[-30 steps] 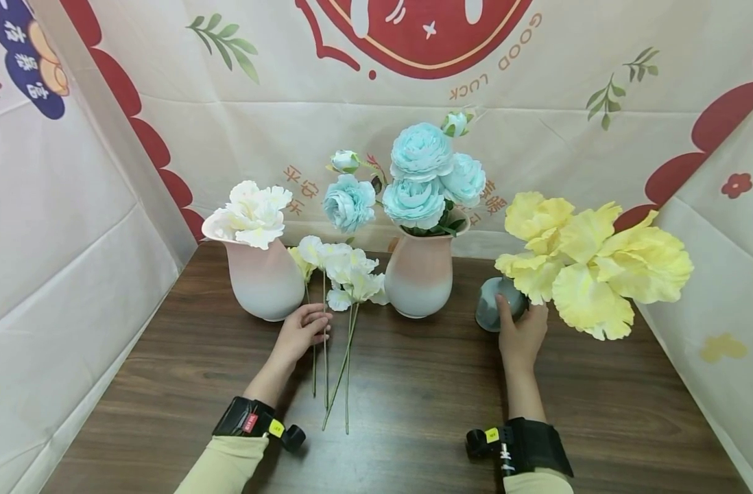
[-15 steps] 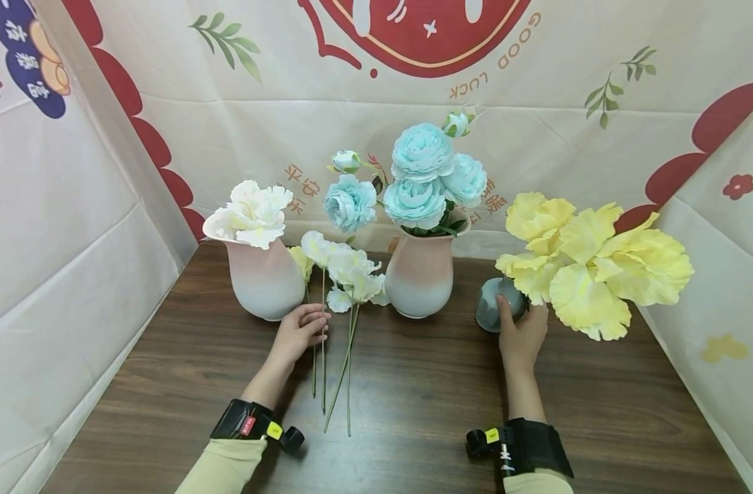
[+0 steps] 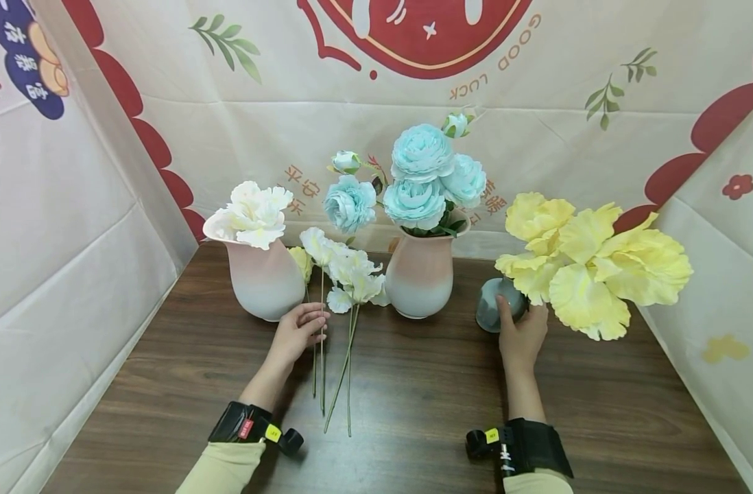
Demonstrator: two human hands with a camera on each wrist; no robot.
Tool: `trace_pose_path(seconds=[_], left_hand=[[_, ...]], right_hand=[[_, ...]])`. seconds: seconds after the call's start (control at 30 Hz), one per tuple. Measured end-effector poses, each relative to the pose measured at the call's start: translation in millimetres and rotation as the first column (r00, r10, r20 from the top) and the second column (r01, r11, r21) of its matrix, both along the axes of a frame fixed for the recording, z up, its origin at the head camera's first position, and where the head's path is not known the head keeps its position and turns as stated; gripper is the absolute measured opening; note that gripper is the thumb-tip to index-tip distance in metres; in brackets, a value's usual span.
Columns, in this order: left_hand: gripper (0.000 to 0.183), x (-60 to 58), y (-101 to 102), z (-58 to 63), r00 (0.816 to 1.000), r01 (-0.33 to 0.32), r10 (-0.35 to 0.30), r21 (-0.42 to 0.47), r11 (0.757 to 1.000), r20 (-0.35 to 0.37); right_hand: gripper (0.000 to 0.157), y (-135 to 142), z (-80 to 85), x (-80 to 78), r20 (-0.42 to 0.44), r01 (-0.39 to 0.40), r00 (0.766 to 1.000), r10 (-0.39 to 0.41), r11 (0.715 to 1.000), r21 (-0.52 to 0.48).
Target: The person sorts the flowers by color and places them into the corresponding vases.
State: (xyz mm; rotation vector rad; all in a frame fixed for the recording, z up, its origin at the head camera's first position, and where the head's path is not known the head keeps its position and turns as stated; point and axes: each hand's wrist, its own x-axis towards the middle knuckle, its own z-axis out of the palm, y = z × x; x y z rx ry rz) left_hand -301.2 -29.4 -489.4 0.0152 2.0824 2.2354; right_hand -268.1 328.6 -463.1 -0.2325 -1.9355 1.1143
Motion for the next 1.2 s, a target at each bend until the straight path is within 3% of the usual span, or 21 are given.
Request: trace_pose_path(seconds=[0.8,1.2], left_hand=[[0.031,6.3,1,11.2,0.998,-0.009,0.010,0.020,1.000,-0.056],[0.027,10.9,-1,20.4,0.995,-0.012,0.010,-0.027,1.000,-0.097]], right_hand=[[0.043,-3,1.7,1.0,0.009,0.009,1.000,-0.009,1.000,-0.008],[0.041,-5,4.0,2.5,-0.015,0.000,1.000,0.000,1.000,0.011]])
